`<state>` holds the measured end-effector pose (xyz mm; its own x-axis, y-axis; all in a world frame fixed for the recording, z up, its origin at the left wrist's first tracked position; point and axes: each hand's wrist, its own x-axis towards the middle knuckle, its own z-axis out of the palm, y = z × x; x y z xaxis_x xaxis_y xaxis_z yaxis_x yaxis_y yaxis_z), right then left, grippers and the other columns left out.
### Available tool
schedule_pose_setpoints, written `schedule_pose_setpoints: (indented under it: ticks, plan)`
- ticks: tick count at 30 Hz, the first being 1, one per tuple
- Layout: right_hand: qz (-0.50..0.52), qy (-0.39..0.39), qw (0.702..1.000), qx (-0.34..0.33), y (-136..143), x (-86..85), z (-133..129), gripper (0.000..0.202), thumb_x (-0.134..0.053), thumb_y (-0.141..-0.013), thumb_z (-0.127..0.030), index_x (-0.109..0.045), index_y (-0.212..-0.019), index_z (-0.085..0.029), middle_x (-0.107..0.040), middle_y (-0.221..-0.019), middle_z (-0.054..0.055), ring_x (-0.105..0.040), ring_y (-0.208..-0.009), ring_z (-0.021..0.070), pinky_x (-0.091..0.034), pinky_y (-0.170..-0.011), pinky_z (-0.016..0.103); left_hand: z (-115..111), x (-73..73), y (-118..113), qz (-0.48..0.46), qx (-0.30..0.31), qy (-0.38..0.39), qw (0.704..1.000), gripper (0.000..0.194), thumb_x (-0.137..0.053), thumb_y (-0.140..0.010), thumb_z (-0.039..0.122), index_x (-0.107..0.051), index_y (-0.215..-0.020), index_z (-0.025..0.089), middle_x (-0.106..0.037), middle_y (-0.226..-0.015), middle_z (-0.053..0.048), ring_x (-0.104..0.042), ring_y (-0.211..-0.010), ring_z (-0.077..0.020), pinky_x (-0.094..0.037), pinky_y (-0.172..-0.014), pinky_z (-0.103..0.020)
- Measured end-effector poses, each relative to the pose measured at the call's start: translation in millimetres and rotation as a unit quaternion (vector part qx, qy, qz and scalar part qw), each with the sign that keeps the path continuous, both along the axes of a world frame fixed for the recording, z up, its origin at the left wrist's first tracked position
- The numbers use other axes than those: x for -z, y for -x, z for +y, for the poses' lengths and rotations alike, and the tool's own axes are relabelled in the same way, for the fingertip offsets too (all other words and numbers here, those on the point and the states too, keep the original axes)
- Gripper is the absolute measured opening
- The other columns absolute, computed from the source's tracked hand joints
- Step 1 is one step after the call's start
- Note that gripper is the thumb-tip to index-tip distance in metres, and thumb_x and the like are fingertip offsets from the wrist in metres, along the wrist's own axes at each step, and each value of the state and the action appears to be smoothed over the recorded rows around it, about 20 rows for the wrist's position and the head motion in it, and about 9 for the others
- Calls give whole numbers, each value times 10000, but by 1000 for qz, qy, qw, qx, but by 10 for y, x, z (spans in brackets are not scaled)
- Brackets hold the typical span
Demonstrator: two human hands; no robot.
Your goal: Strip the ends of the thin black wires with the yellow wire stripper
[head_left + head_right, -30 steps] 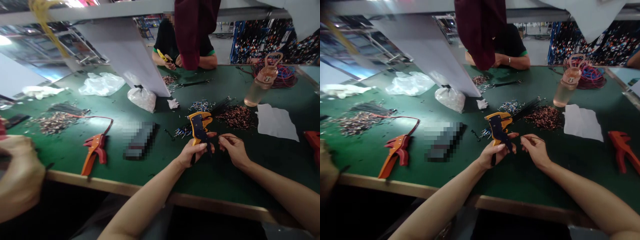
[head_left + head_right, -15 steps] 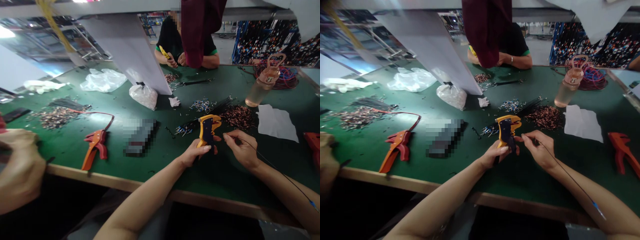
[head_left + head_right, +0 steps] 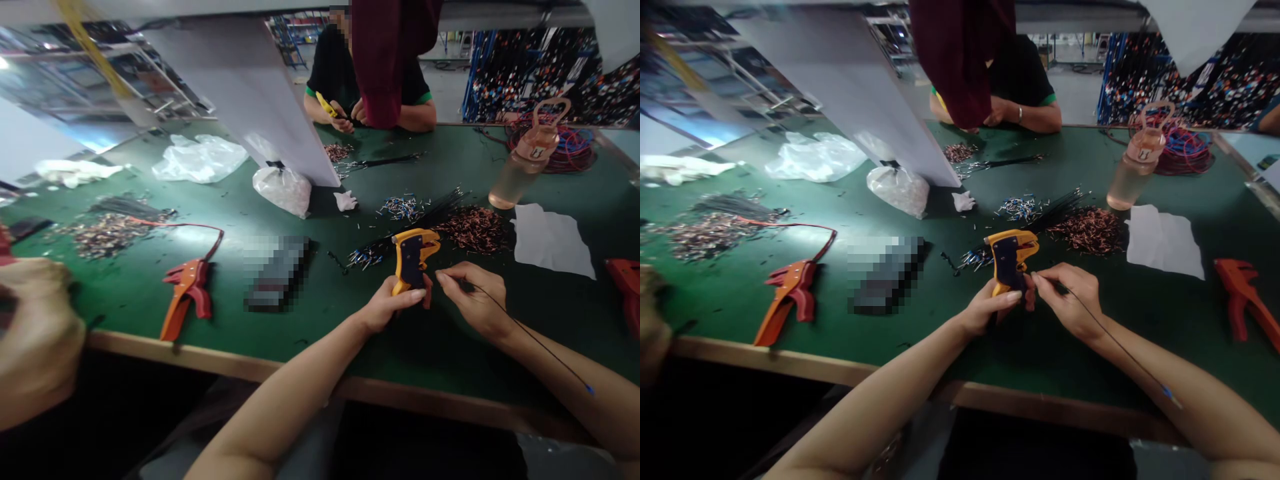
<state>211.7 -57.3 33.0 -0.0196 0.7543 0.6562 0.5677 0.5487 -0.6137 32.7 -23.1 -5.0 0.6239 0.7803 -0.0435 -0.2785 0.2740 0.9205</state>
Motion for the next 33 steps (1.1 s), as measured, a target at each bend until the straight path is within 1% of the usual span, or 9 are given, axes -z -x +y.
schedule_pose_setpoints:
  ticks: [10,14,18,20,22,25,29,31,33]
  plan:
    - [18,5,1000,-7,15,-17,-22,186,-643,-895,-207,-722,-727,-210,-717,-617,-5,-639,-523,121,-508,-541,234,-29,-91,6,63,-3,-3,998,435,-827,-661,507,-601,-741,144,-581,-526,20,-517,-489,-112,-407,-544,-278]
    - [26,16,1000,-5,25,-24,-26,195,-650,-887,-216,-718,-704,-219,-699,-597,-9,-627,-517,126,-501,-547,250,-63,-76,-2,76,-34,17,996,441,-837,-644,507,-571,-698,160,-487,-450,66,-432,-399,-81,-350,-461,-258]
    - [49,24,999,-2,30,-21,-39,197,-657,-878,-243,-705,-687,-231,-691,-595,-10,-605,-508,132,-495,-534,269,-59,-54,4,84,-41,18,995,442,-831,-662,503,-553,-630,161,-454,-430,66,-392,-383,-65,-294,-436,-249]
    - [67,30,997,5,15,-12,-35,180,-661,-875,-242,-701,-700,-228,-691,-611,-10,-592,-508,127,-478,-520,266,-31,-43,12,63,-30,32,997,427,-847,-647,491,-599,-678,145,-518,-478,42,-457,-432,-83,-350,-476,-252]
    - [101,54,993,16,-17,7,-8,181,-658,-881,-251,-690,-705,-223,-669,-607,-14,-573,-505,119,-463,-513,261,8,-32,20,25,-8,57,998,452,-870,-612,484,-672,-805,125,-631,-618,-8,-577,-555,-125,-444,-571,-271]
    - [201,97,975,13,-83,71,90,260,-650,-899,-322,-647,-662,-216,-608,-574,-23,-553,-499,112,-453,-509,255,55,-8,36,-33,30,102,994,565,-896,-575,463,-720,-1000,135,-702,-828,-54,-665,-735,-178,-516,-719,-312]
    - [352,147,924,-31,-143,190,246,288,-708,-856,-448,-632,-705,-215,-561,-554,-44,-510,-478,98,-401,-461,233,71,45,69,-64,70,110,989,556,-876,-620,437,-727,-1071,148,-711,-875,-68,-675,-774,-189,-519,-768,-334]
    - [391,166,904,-47,-144,228,286,312,-738,-820,-489,-622,-724,-215,-547,-551,-53,-495,-474,94,-384,-451,228,69,75,85,-61,90,97,989,555,-862,-643,431,-722,-1097,144,-715,-891,-79,-679,-789,-199,-508,-778,-338]
    - [406,180,894,-52,-129,240,292,346,-749,-798,-520,-602,-724,-215,-537,-550,-56,-487,-474,95,-381,-450,233,65,96,95,-53,109,82,989,559,-853,-653,424,-716,-1111,134,-719,-895,-88,-679,-790,-208,-498,-779,-345]
